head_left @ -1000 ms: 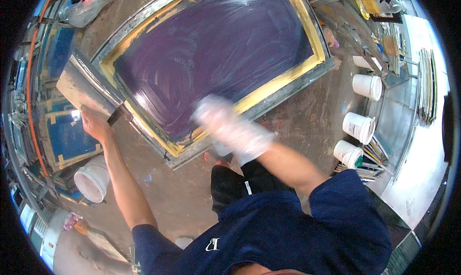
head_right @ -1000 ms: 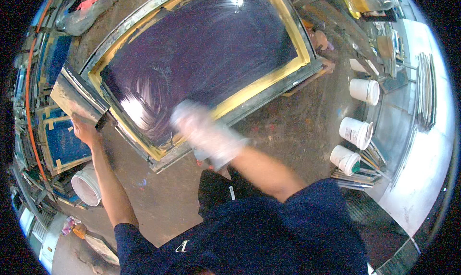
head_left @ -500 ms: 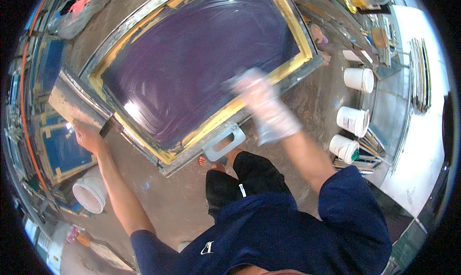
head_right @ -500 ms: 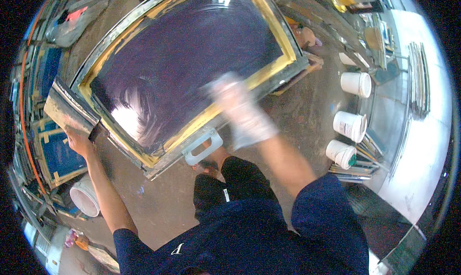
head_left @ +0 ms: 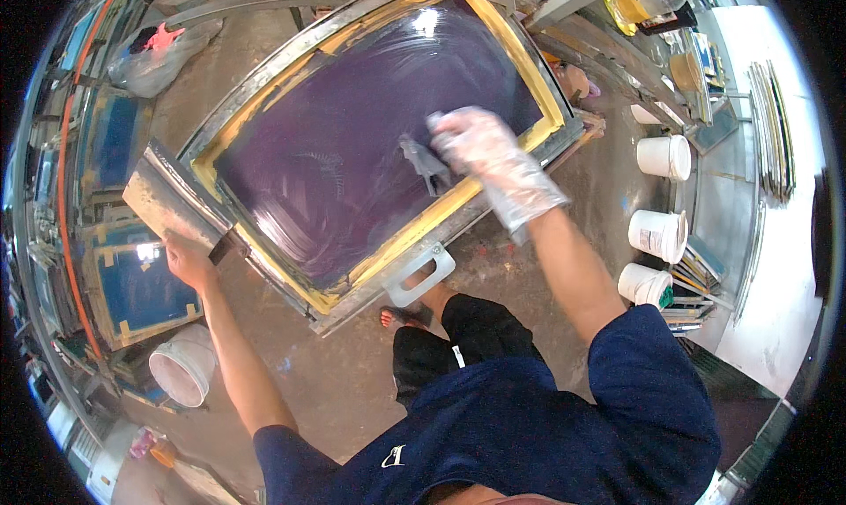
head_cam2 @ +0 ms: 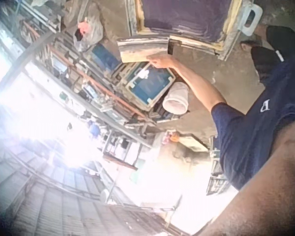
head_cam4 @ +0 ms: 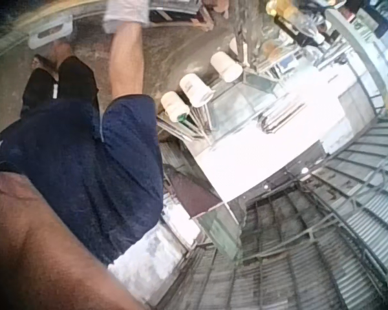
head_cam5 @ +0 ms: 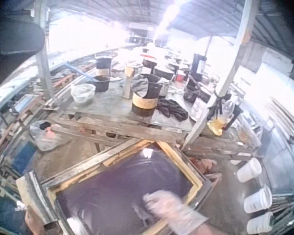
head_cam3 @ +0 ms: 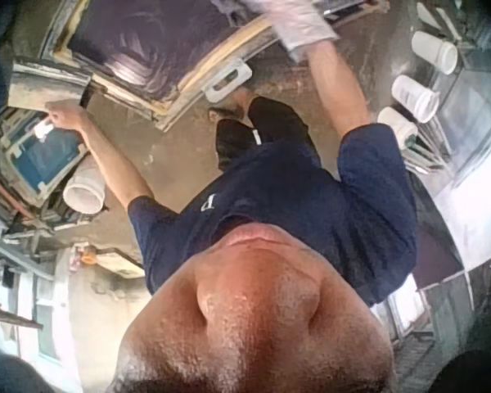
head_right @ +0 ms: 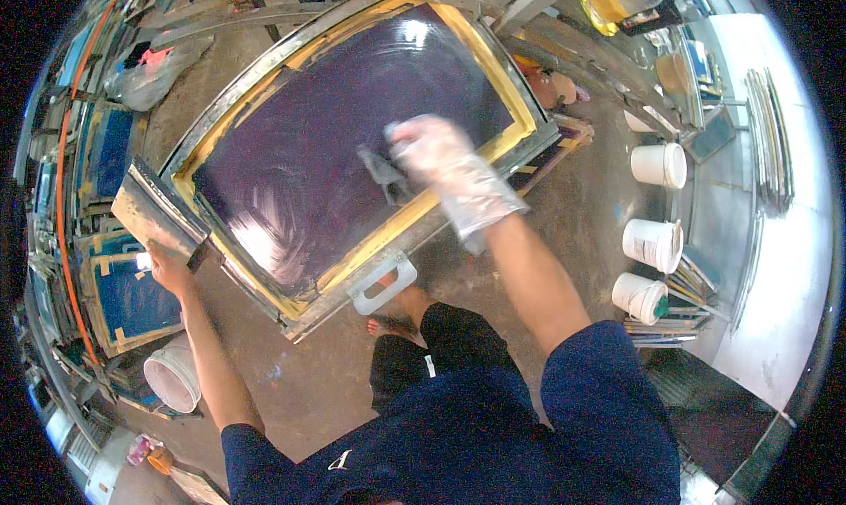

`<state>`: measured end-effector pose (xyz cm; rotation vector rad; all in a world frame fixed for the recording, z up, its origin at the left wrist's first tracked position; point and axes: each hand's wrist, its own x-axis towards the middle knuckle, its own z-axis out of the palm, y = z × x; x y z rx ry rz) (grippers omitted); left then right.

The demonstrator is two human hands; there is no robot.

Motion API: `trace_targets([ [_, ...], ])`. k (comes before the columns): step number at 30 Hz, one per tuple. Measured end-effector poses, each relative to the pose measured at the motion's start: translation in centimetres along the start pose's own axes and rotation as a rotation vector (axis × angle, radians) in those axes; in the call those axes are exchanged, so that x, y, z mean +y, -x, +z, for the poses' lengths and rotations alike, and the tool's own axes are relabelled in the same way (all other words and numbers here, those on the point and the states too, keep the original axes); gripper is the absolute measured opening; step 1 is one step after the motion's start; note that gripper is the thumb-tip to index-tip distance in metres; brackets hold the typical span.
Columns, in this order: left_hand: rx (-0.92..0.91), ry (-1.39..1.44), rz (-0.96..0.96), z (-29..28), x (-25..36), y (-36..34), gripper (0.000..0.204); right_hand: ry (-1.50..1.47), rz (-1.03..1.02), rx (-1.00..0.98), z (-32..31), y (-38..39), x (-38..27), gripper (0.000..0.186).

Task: The person pours a dark liquid from a blue container onto a rectangular screen frame and spreads it evenly with a squeegee. After coating, the person puts on a disposable glove and wipes the screen surface with a cloth.

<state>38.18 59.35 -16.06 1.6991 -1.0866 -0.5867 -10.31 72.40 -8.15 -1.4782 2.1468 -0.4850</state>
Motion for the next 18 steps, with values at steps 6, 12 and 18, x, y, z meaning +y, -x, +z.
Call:
trace_targets([
  [6,-0.010,0.085,-0.063,0.5,2.0,1.0,0.050,0.249,-0.426,0.475,-4.8,2.8,3.1,0.016],
  [12,-0.034,0.070,-0.116,0.1,1.4,0.5,0.051,0.273,-0.825,0.050,0.0,5.5,-4.1,0.038],
  [18,-0.027,0.056,-0.089,0.6,1.7,0.6,0.050,0.458,-0.471,0.282,-1.9,0.2,8.2,0.034],
])
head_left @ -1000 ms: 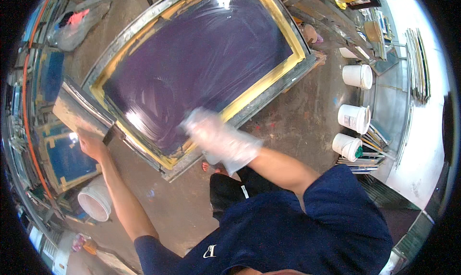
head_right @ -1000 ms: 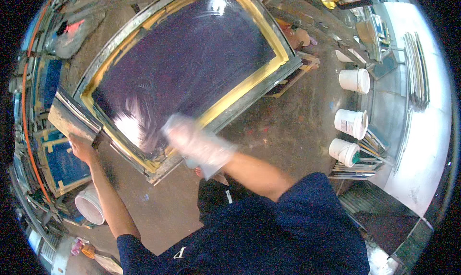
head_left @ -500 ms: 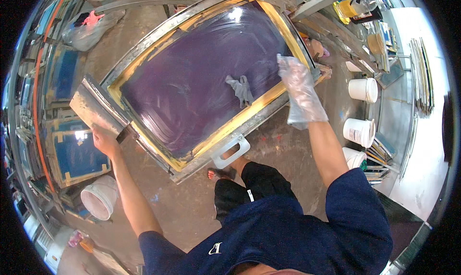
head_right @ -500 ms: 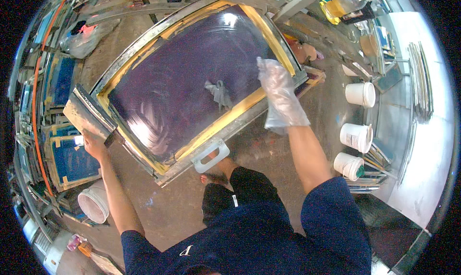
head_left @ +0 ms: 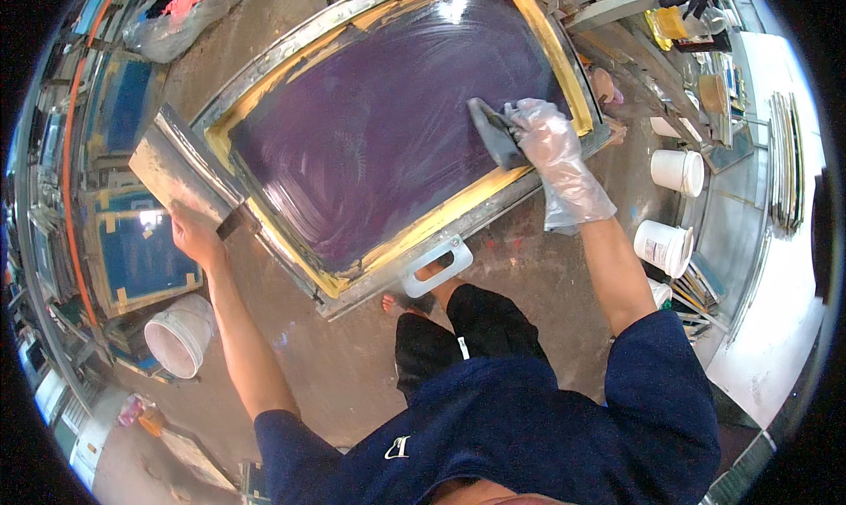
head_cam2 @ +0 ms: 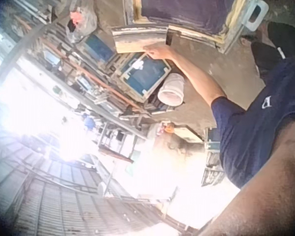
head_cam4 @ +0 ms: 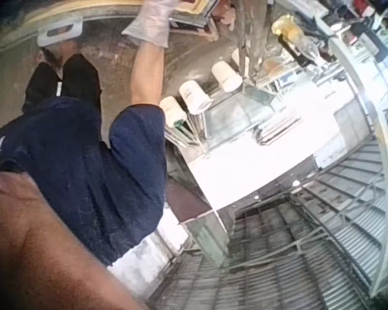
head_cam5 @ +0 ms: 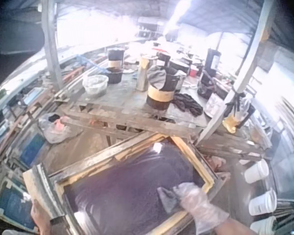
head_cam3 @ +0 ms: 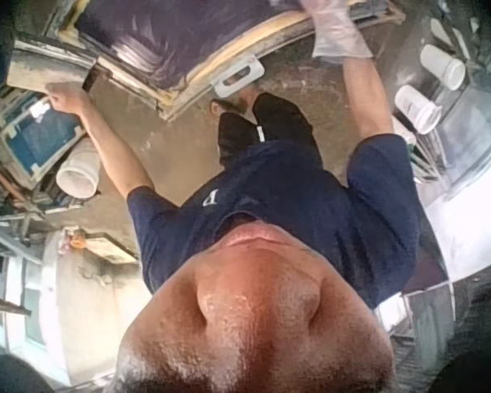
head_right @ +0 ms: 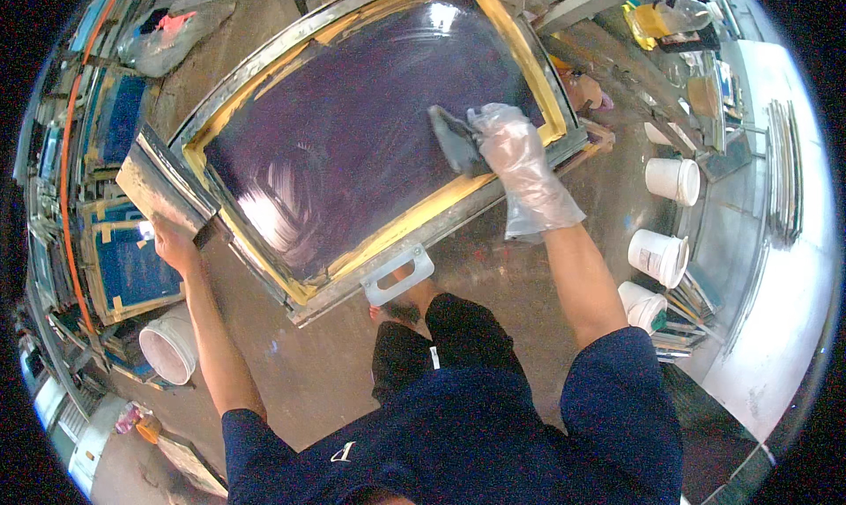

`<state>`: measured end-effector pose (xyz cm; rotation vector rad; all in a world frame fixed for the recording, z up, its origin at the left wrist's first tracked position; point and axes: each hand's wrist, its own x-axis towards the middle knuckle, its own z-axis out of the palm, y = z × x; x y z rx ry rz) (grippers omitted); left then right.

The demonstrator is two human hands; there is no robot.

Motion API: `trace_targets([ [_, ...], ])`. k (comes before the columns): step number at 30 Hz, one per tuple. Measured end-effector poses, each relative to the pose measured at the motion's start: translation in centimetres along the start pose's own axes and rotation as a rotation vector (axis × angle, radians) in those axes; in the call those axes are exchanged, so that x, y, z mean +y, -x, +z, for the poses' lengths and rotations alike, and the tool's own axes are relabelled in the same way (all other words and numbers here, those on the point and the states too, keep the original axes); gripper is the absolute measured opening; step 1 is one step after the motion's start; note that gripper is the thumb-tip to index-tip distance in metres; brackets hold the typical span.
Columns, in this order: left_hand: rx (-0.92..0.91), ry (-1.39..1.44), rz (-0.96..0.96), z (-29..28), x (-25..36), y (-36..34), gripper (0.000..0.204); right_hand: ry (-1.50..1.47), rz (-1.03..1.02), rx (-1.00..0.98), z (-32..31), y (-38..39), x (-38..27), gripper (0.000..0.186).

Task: The person pours a dark liquid from a blue container onto a rectangular screen frame and spreads it evenly with a squeegee. After coating, the person puts on a disposable glove and wipes the screen surface with a cloth.

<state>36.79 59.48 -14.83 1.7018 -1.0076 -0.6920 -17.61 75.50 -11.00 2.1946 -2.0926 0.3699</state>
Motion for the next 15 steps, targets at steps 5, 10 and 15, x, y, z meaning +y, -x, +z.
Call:
trace_targets([
  [5,0.018,0.069,-0.038,-0.5,0.1,0.3,0.045,-0.204,-0.030,-0.172,-5.1,-2.3,-7.4,0.042],
  [10,0.012,0.073,0.021,-0.1,0.6,0.5,0.045,-0.304,0.230,-0.180,-2.4,-0.3,-5.1,0.044],
  [15,0.039,0.022,0.052,0.1,0.7,0.5,0.047,-0.268,0.332,-0.082,-0.4,0.0,-6.3,0.033],
])
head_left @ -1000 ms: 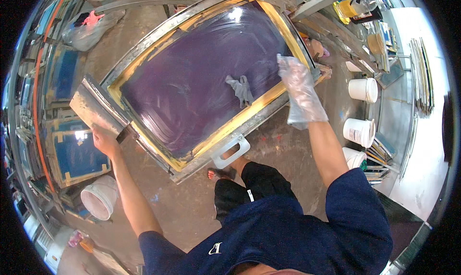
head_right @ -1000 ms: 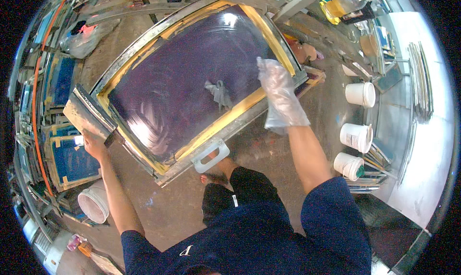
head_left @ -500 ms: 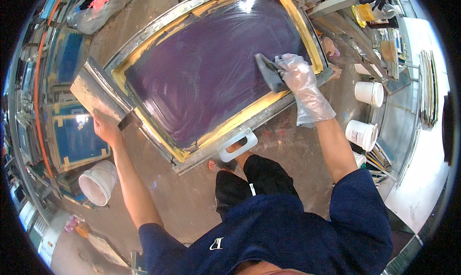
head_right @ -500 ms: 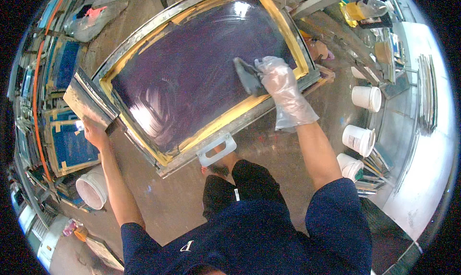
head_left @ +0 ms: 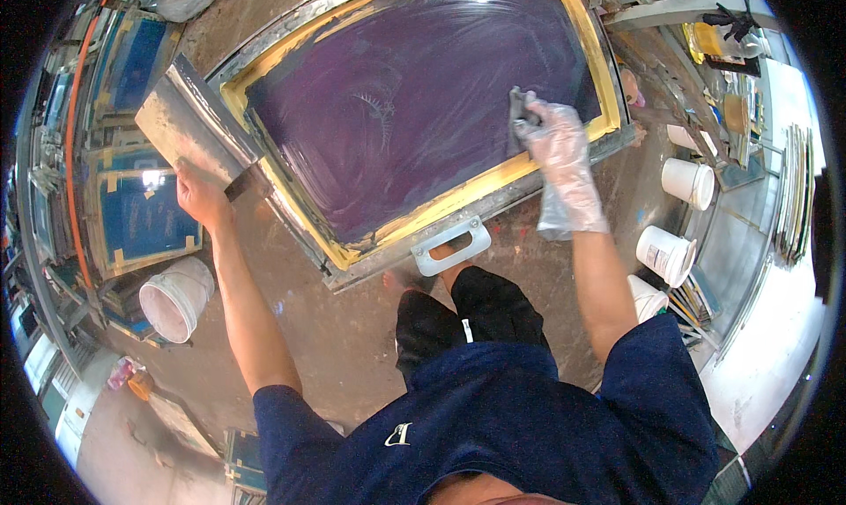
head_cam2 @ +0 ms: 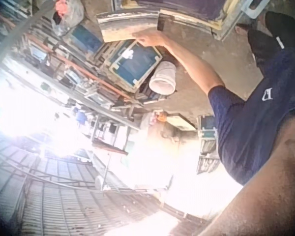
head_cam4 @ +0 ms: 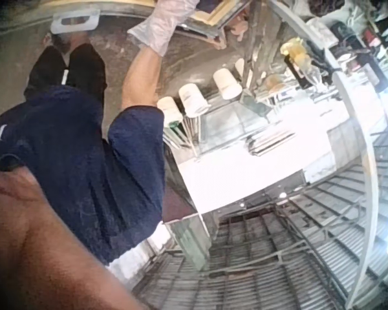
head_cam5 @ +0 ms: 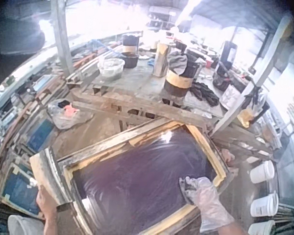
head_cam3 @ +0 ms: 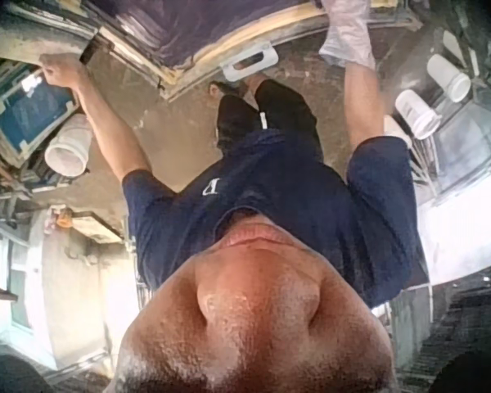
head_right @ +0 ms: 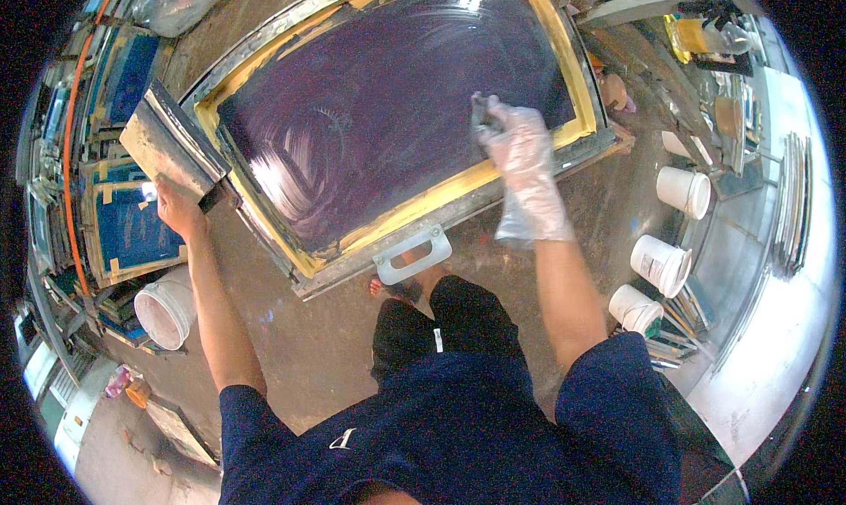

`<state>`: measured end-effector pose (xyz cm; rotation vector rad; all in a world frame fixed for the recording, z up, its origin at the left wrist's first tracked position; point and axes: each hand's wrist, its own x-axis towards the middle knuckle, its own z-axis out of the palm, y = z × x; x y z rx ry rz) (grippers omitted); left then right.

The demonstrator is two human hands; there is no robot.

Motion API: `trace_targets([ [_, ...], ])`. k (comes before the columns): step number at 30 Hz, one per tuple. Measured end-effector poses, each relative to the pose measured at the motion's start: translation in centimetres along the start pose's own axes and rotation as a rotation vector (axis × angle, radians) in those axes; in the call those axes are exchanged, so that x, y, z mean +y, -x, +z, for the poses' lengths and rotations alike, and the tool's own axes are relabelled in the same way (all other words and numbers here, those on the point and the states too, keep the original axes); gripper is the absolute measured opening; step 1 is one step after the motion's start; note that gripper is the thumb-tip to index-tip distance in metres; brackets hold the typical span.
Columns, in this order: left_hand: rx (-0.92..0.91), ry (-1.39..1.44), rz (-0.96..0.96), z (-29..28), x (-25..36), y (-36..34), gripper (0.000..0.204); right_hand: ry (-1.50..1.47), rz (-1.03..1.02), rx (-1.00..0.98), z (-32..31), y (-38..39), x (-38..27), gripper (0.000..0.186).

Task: The person pours a dark liquid from a blue container onto a rectangular screen frame and spreads it evenly with a squeegee. After coating, the person puts on a disposable glove and wipes the screen surface with a cloth.

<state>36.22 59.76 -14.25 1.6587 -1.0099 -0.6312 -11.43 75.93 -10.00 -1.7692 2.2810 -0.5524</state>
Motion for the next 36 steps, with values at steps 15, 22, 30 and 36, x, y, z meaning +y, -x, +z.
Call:
trace_targets([
  [15,-0.031,-0.013,-0.012,-0.1,0.1,-0.2,0.049,-0.368,-0.034,-0.061,1.9,-1.3,5.9,0.023],
  [22,0.018,-0.223,0.118,-0.9,-2.0,-0.8,0.051,-0.234,-0.286,-0.152,6.7,3.3,-9.1,0.018],
  [30,-0.044,0.016,-0.038,-1.1,-2.6,-1.1,0.053,-0.203,0.018,0.106,0.9,-7.0,1.6,0.023],
  [36,-0.060,-0.127,-0.048,-0.8,-1.9,-1.1,0.058,0.169,-0.078,-0.028,4.1,-11.8,-2.1,0.025],
])
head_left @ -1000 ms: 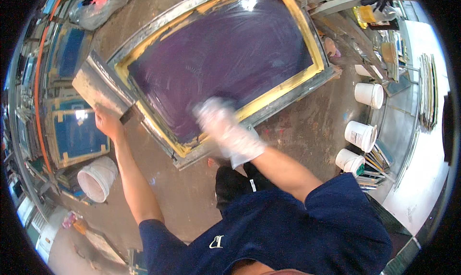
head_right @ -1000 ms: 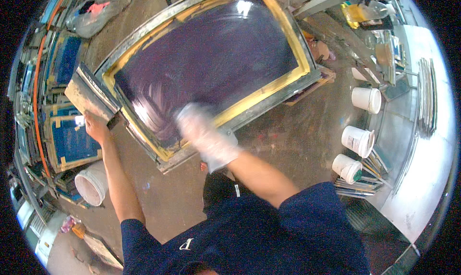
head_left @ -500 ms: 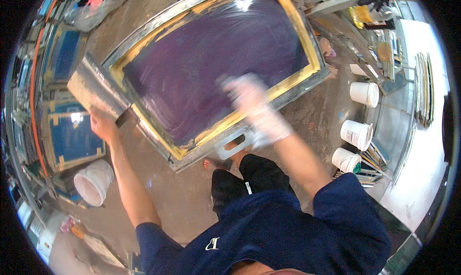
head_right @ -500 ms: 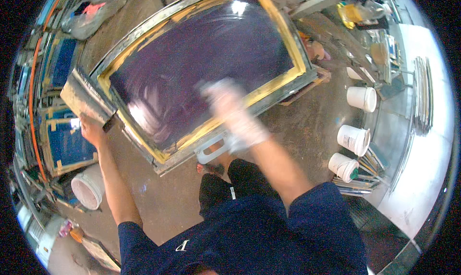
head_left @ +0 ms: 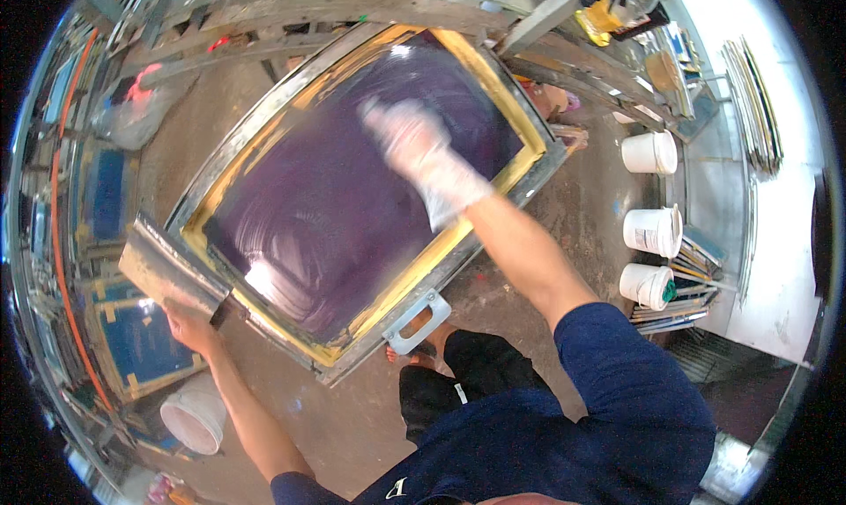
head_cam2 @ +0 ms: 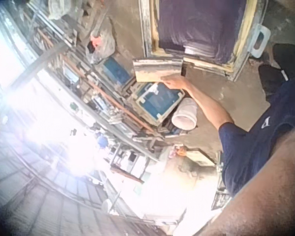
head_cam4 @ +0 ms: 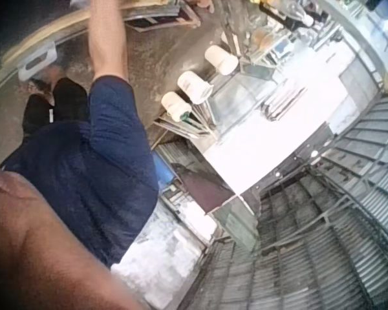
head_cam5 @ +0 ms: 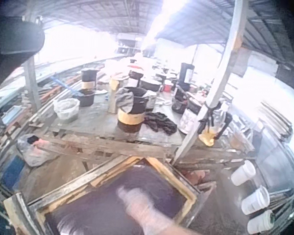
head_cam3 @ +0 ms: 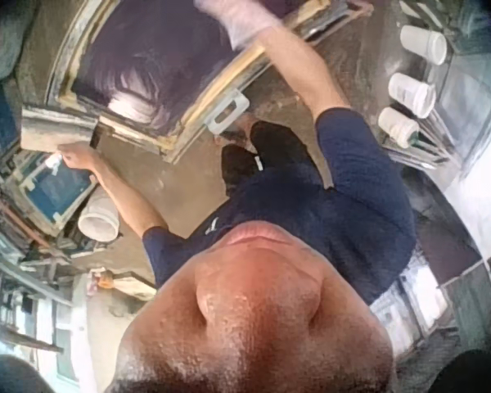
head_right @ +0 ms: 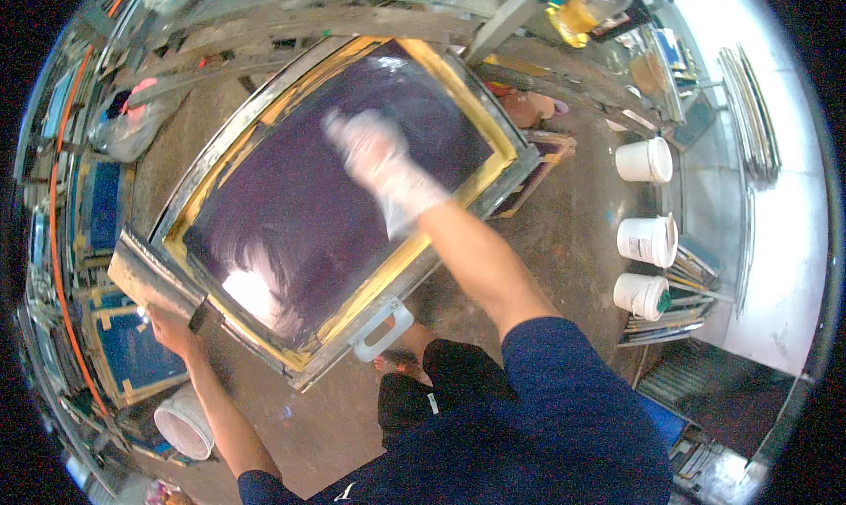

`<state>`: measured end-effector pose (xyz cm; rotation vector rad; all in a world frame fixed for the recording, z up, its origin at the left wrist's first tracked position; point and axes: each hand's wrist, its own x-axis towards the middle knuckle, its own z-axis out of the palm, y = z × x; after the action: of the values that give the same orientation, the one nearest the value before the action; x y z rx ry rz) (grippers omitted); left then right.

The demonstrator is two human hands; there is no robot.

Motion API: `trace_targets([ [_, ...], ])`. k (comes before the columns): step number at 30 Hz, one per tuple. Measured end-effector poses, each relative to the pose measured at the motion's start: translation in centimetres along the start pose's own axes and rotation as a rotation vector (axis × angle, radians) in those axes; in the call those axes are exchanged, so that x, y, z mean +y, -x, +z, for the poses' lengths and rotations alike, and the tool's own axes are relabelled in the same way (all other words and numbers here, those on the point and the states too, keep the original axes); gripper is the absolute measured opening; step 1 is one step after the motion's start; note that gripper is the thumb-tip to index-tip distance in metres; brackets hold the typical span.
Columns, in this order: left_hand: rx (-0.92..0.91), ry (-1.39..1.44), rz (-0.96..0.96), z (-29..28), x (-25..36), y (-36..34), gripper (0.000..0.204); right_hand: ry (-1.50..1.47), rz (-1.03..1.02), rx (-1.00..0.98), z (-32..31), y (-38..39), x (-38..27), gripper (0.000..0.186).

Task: The person pours a dark liquid from a blue container onto a rectangular screen frame and spreads it evenly with a squeegee. After coating, the person puts on a disposable glove and wipes the screen surface with a cloth.

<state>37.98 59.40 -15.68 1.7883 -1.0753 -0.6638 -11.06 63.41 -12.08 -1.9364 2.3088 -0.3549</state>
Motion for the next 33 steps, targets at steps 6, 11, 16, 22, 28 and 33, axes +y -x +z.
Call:
trace_targets([
  [6,-0.010,0.043,-0.029,-0.9,-1.4,-0.6,0.057,-0.689,0.112,0.251,-2.8,5.1,10.3,0.025],
  [11,-0.042,0.008,0.053,-0.2,-0.3,-0.6,0.057,0.067,0.184,0.052,-0.9,-5.5,4.0,0.022],
  [16,-0.016,0.128,-0.080,-0.2,0.8,0.5,0.057,-0.189,-0.420,0.222,1.5,3.3,1.7,0.026],
  [22,-0.040,0.126,-0.051,0.4,2.3,0.8,0.057,0.352,-0.026,0.251,-1.9,-1.1,12.5,0.039],
  [28,-0.013,0.135,-0.124,-1.1,-0.2,0.4,0.055,-0.055,0.089,0.282,-1.7,4.1,12.6,0.040],
  [33,-0.024,0.156,-0.059,0.3,0.1,0.5,0.051,0.212,-0.128,0.346,-1.3,-1.6,10.5,0.056],
])
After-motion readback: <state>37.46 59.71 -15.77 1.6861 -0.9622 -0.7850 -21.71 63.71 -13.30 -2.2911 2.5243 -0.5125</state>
